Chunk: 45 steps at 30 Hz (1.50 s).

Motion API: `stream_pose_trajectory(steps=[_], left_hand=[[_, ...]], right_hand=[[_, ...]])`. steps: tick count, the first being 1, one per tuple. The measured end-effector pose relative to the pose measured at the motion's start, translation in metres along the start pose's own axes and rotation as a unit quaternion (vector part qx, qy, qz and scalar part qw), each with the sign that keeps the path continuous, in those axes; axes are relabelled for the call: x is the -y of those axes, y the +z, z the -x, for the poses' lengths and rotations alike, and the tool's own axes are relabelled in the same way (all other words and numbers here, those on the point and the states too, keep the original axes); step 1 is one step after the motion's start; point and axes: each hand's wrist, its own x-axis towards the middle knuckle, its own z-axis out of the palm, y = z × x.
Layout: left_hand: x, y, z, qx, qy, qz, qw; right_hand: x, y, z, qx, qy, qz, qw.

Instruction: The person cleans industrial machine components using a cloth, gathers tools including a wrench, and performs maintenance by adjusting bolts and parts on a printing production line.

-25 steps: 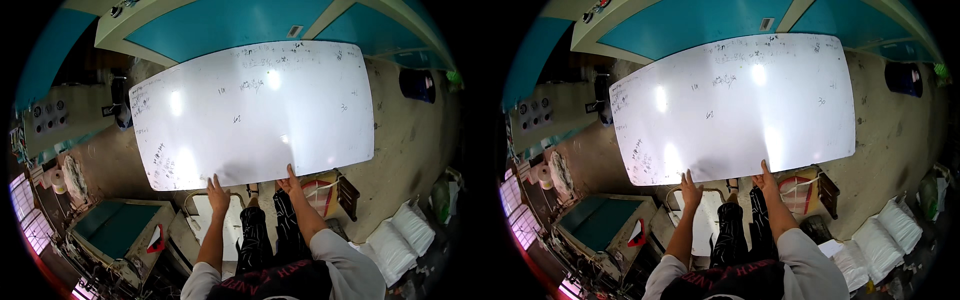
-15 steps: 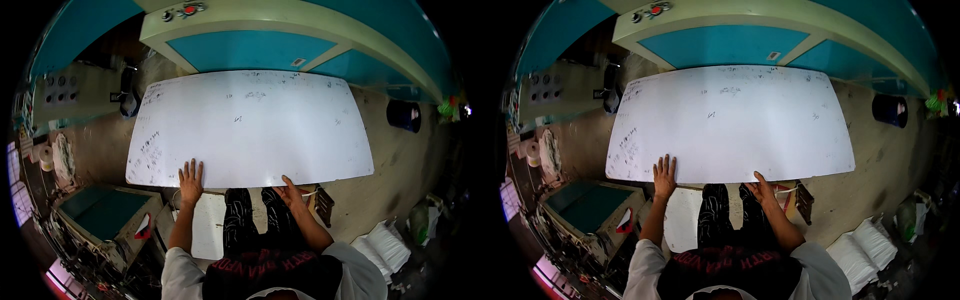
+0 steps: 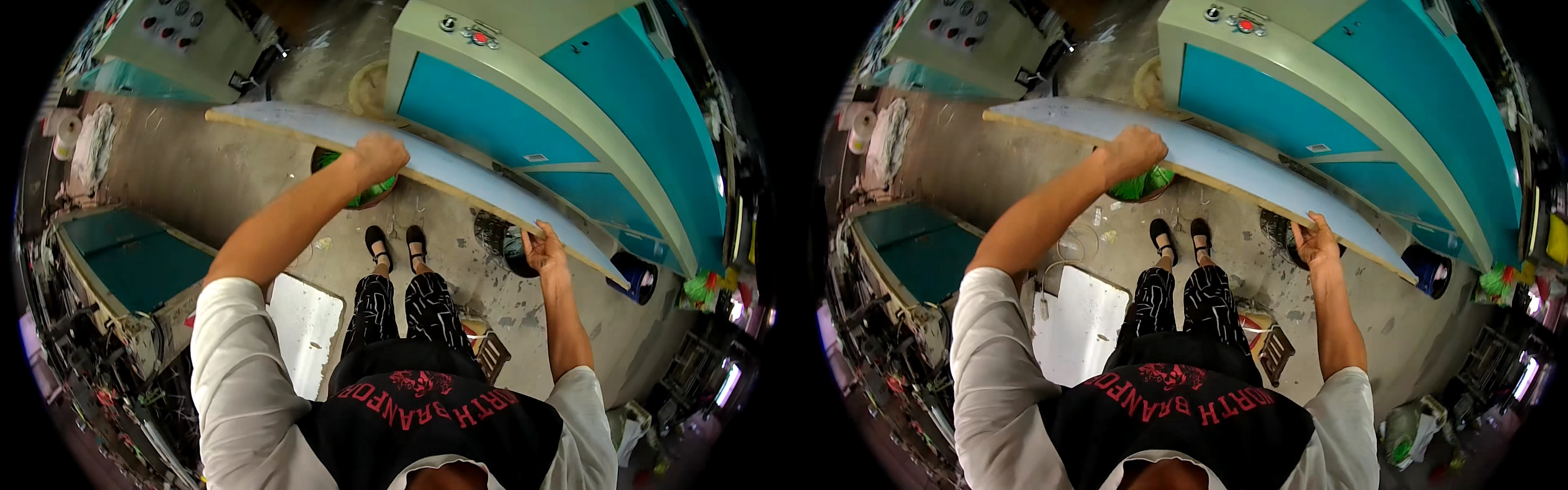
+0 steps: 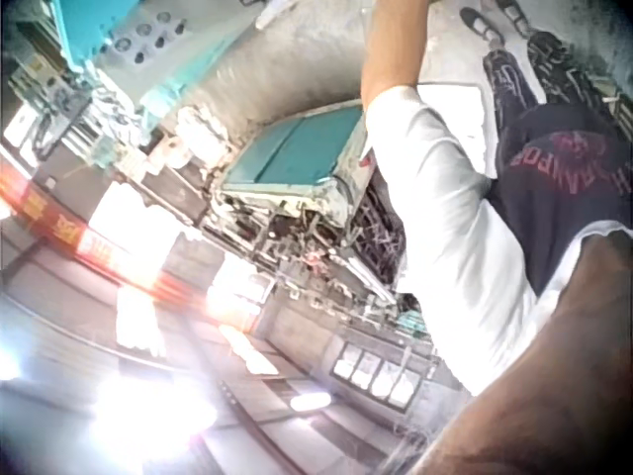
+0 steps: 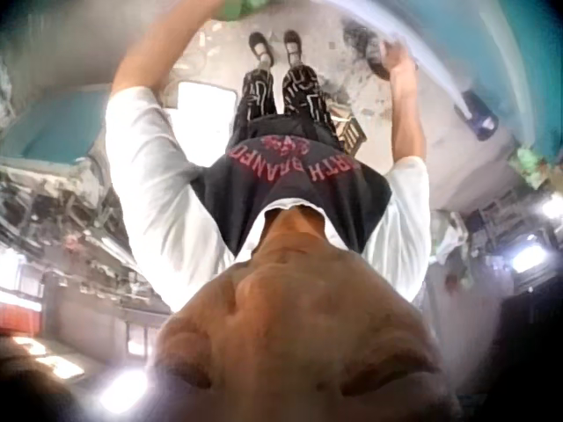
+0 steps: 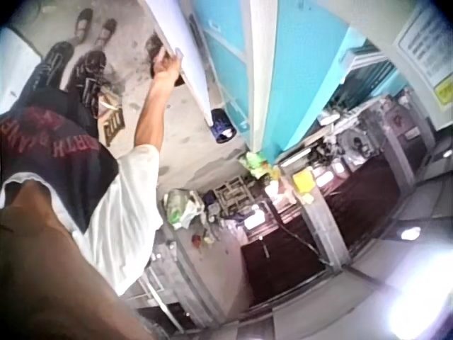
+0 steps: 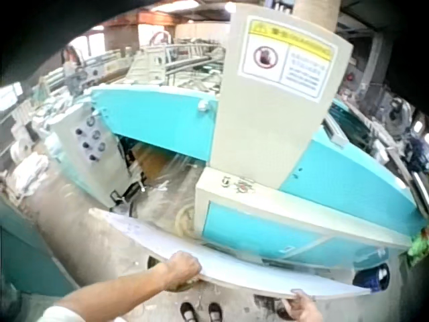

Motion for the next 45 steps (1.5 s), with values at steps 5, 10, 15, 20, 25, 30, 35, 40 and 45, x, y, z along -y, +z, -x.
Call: stream_pose_trajectory(steps=[5, 10, 15, 20, 25, 30, 35, 40, 45], left_hand=[[0.028, -0.017, 0.024, -0.070, -0.048, 0.032, 0.996], [0.037, -0.071, 0.058, 0.021, -0.126, -0.031, 0.991], [0.023, -0.129, 0.097, 0.041, -0.126, -0.113, 0.985], [-0.004, -0.186, 0.142, 0.031, -0.153, -0.143, 0.977], [-0.049, -0.239, 0.184, 0.034, -0.212, -0.119, 0.969], [-0.123, -0.241, 0.244, -0.137, -0.243, -0.152, 0.948], [-0.222, -0.236, 0.305, -0.107, -0.297, -0.067, 0.946], [-0.276, -0.204, 0.346, -0.105, -0.322, -0.006, 0.941], [-0.331, -0.158, 0.402, -0.031, -0.359, 0.092, 0.928]], right_hand=[[0.008, 0.036, -0.017, 0.042, 0.133, -0.014, 0.990], [0.008, 0.068, -0.001, 0.088, 0.206, -0.005, 0.975], [0.011, 0.092, 0.025, 0.121, 0.280, -0.008, 0.952], [0.021, 0.102, 0.050, 0.156, 0.314, 0.025, 0.936], [0.037, 0.107, 0.108, 0.191, 0.353, 0.099, 0.911], [0.050, 0.084, 0.161, 0.186, 0.380, 0.155, 0.892], [0.065, 0.056, 0.188, 0.215, 0.360, 0.253, 0.872], [0.042, 0.045, 0.204, 0.196, 0.322, 0.337, 0.863], [-0.041, 0.023, 0.227, 0.155, 0.286, 0.396, 0.858]])
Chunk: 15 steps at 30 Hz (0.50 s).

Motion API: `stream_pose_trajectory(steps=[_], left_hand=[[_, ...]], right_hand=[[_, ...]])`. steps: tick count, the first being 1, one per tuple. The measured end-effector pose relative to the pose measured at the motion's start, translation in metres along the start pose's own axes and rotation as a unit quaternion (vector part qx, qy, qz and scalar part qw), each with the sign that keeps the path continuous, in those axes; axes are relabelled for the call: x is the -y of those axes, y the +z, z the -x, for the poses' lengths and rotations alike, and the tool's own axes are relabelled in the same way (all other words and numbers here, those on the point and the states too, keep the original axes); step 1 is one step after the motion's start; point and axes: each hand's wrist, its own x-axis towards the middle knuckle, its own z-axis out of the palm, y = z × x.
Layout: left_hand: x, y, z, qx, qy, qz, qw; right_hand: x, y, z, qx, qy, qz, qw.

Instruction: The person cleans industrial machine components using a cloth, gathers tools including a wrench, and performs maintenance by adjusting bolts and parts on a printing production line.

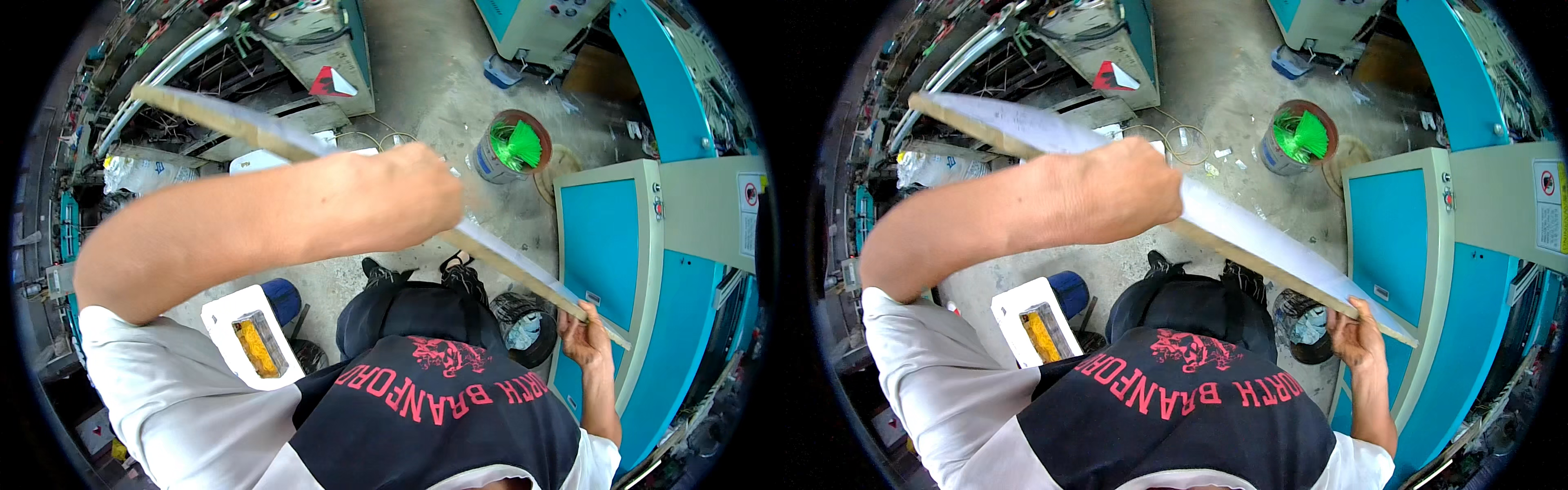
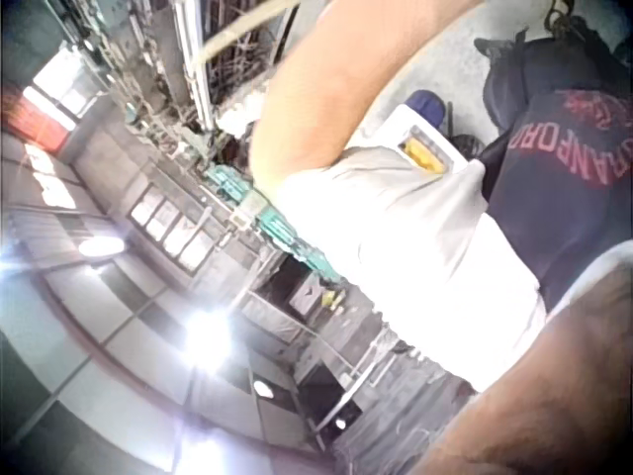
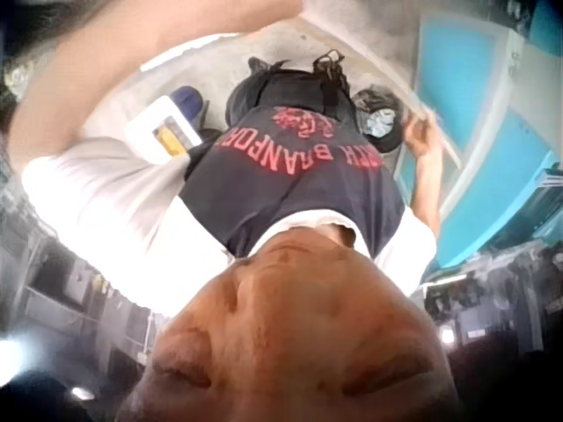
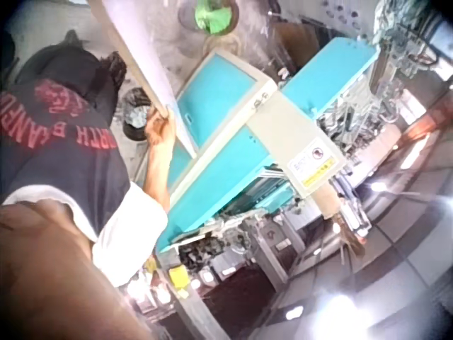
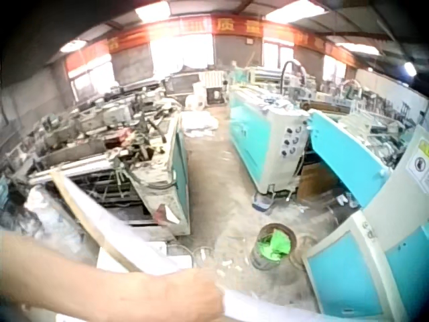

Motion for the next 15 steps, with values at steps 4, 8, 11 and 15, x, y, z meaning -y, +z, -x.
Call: stream_pose_trajectory(steps=[4, 8, 11, 15], left_hand=[[0.023, 0.065, 0.081, 0.115, -0.057, 0.101, 0.987], [0.048, 0.145, 0.163, 0.124, -0.132, 0.175, 0.968], [0.064, 0.204, 0.223, 0.131, -0.173, 0.194, 0.957], [0.090, 0.258, 0.289, 0.139, -0.233, 0.193, 0.943]], right_hand=[[-0.061, 0.038, -0.045, -0.026, 0.032, 0.065, 0.997], [-0.125, 0.085, -0.101, -0.058, 0.084, 0.118, 0.988], [-0.172, 0.118, -0.157, -0.065, 0.115, 0.191, 0.973], [-0.220, 0.165, -0.236, -0.089, 0.222, 0.208, 0.948]])
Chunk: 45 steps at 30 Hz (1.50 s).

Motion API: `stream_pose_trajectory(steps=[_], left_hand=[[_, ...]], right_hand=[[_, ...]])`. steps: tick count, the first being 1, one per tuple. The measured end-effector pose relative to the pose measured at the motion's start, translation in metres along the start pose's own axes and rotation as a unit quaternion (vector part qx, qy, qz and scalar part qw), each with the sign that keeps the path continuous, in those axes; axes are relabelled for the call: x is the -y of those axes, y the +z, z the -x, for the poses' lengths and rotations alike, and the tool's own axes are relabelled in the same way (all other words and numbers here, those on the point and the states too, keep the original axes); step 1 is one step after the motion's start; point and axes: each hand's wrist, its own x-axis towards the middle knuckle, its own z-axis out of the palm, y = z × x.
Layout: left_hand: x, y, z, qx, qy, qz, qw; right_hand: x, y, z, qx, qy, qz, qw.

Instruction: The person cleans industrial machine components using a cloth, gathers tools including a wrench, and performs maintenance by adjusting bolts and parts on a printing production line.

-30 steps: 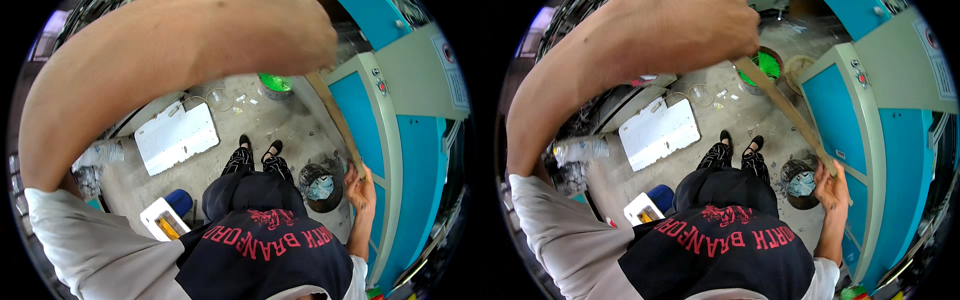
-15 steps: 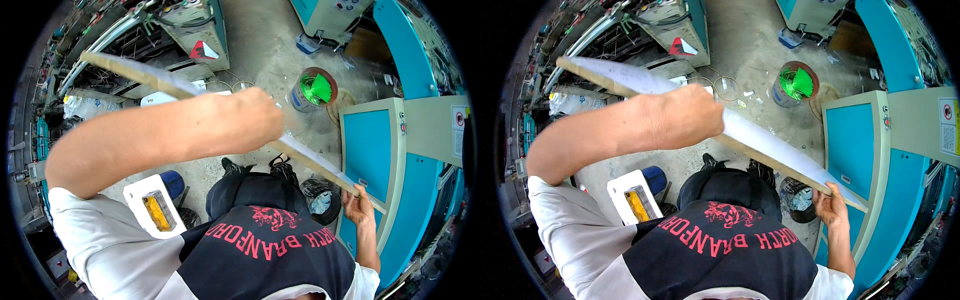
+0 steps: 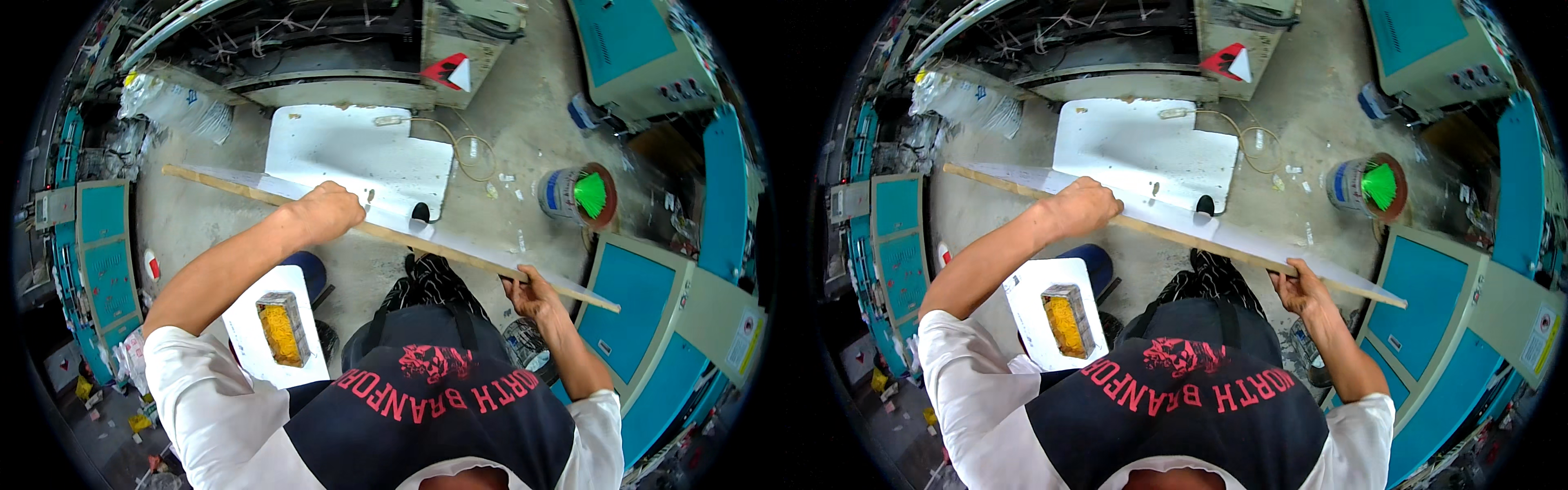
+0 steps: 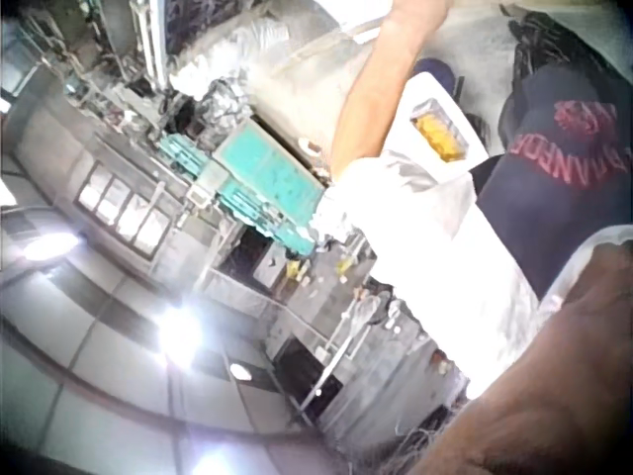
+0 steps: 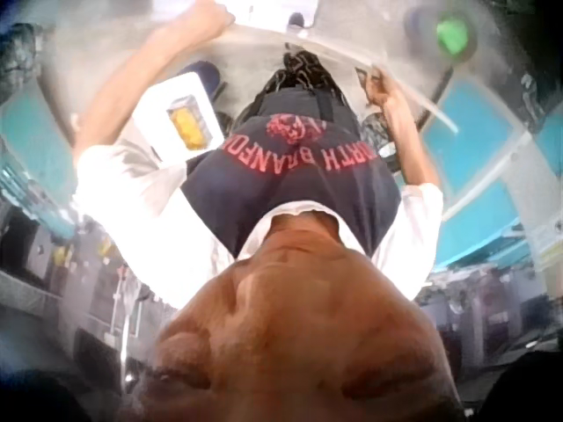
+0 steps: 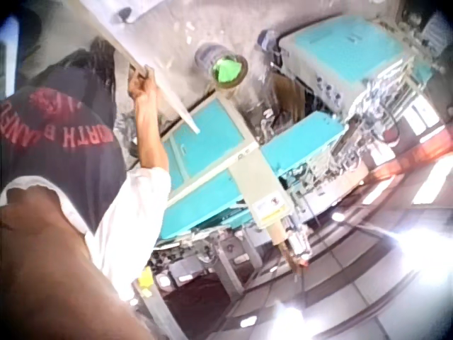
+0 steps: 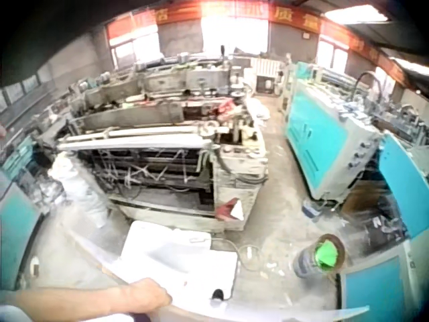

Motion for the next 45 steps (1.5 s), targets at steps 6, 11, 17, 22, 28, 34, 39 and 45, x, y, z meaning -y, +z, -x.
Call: stream_pose_trajectory(steps=[6, 11, 17, 22, 28, 34, 39, 45], left_hand=[[0.115, 0.074, 0.029, -0.008, -0.068, 0.035, 0.997], [0.217, 0.116, 0.043, -0.041, -0.147, 0.066, 0.986], [0.358, 0.207, 0.033, -0.091, -0.155, 0.034, 0.983], [0.462, 0.288, 0.018, -0.182, -0.157, -0.008, 0.971], [0.562, 0.383, 0.022, -0.359, -0.116, 0.018, 0.926], [0.582, 0.340, -0.003, -0.200, -0.222, -0.118, 0.947], [0.583, 0.301, -0.006, -0.214, -0.300, 0.005, 0.930], [0.526, 0.318, 0.034, -0.193, -0.208, 0.077, 0.956]], right_hand=[[-0.007, 0.131, -0.101, -0.045, -0.079, 0.074, 0.993], [-0.034, 0.249, -0.175, -0.031, -0.131, 0.073, 0.988], [-0.061, 0.368, -0.273, -0.040, -0.219, 0.103, 0.969], [-0.067, 0.441, -0.366, -0.013, -0.243, 0.024, 0.970], [-0.089, 0.516, -0.403, 0.023, -0.290, 0.123, 0.949], [-0.080, 0.559, -0.388, -0.023, -0.352, 0.165, 0.921], [-0.059, 0.607, -0.377, -0.040, -0.357, 0.162, 0.919], [-0.036, 0.628, -0.391, -0.012, -0.406, 0.196, 0.893]])
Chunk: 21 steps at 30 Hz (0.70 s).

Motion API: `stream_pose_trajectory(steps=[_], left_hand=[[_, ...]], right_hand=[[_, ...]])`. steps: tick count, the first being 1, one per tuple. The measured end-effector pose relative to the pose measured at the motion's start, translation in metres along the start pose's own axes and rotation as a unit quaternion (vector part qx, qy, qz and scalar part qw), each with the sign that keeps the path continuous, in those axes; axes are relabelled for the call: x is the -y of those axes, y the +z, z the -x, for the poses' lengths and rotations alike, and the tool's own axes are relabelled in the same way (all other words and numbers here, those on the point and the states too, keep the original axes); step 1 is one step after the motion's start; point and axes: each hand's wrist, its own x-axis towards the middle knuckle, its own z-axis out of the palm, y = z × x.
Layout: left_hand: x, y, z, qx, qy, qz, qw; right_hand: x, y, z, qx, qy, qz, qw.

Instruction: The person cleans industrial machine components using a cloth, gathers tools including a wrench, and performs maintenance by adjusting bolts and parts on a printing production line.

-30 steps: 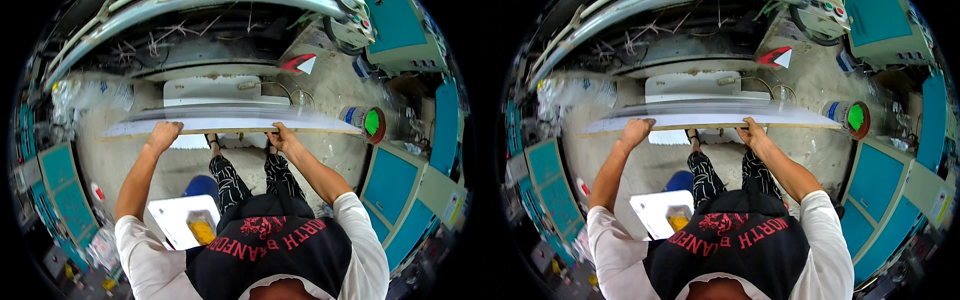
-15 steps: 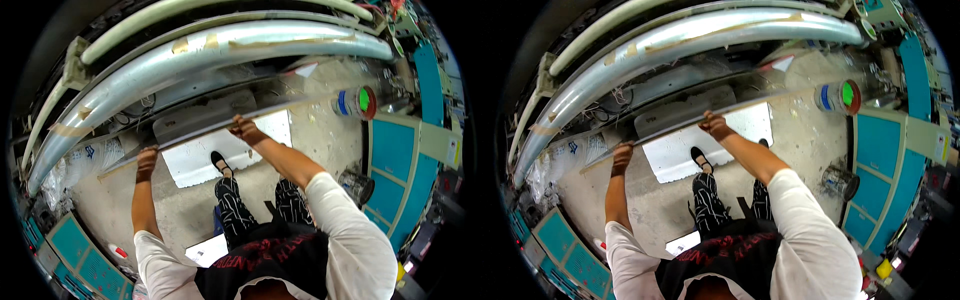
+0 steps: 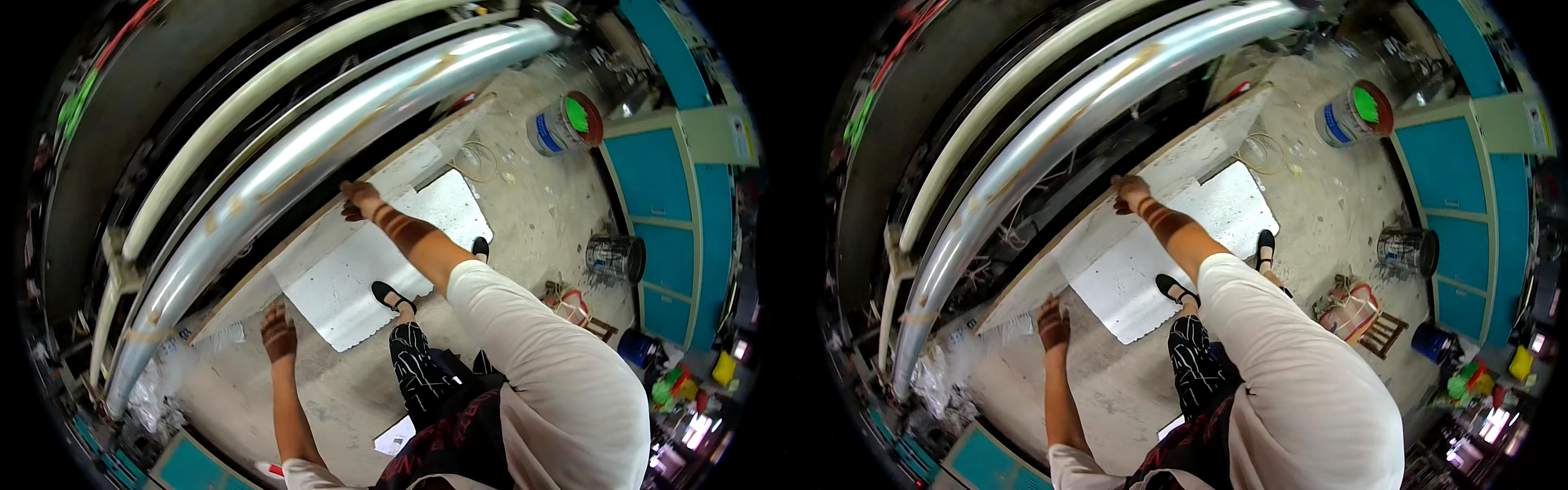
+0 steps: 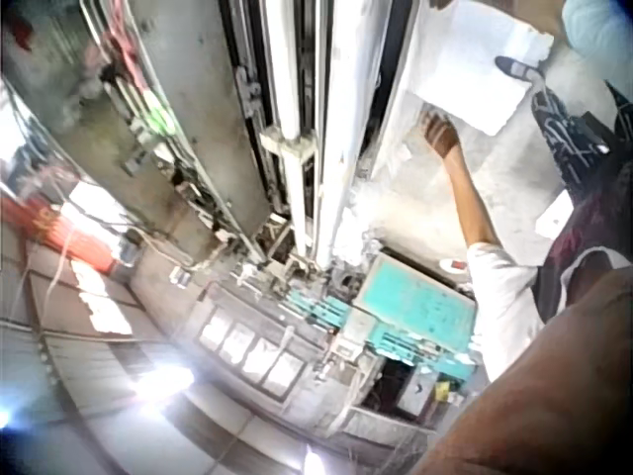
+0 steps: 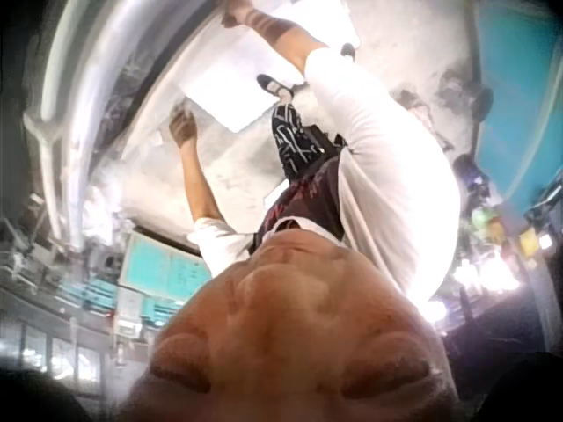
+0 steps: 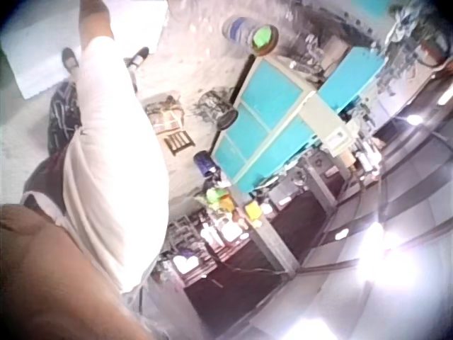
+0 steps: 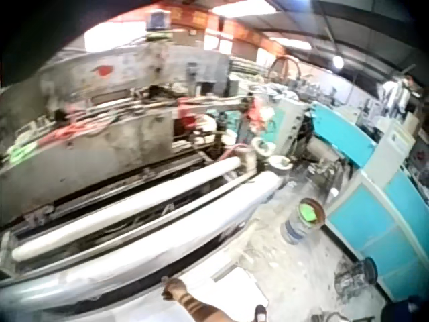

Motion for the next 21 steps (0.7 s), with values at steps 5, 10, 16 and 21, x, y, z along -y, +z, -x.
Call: stream_pose_trajectory(steps=[5, 10, 16, 21], left_hand=[[-0.039, 0.010, 0.056, 0.167, 0.003, 0.071, 0.983], [-0.125, 0.002, 0.041, 0.371, 0.048, 0.039, 0.927], [-0.265, -0.028, -0.013, 0.250, 0.038, 0.083, 0.964], [-0.400, 0.012, -0.081, 0.300, 0.088, 0.139, 0.939]], right_hand=[[-0.055, -0.032, -0.032, 0.196, -0.040, 0.080, 0.977], [-0.124, -0.158, 0.058, 0.203, -0.078, 0.302, 0.928], [-0.173, -0.409, 0.126, 0.120, 0.162, 0.059, 0.978], [-0.158, -0.640, 0.129, -0.083, 0.017, 0.019, 0.996]])
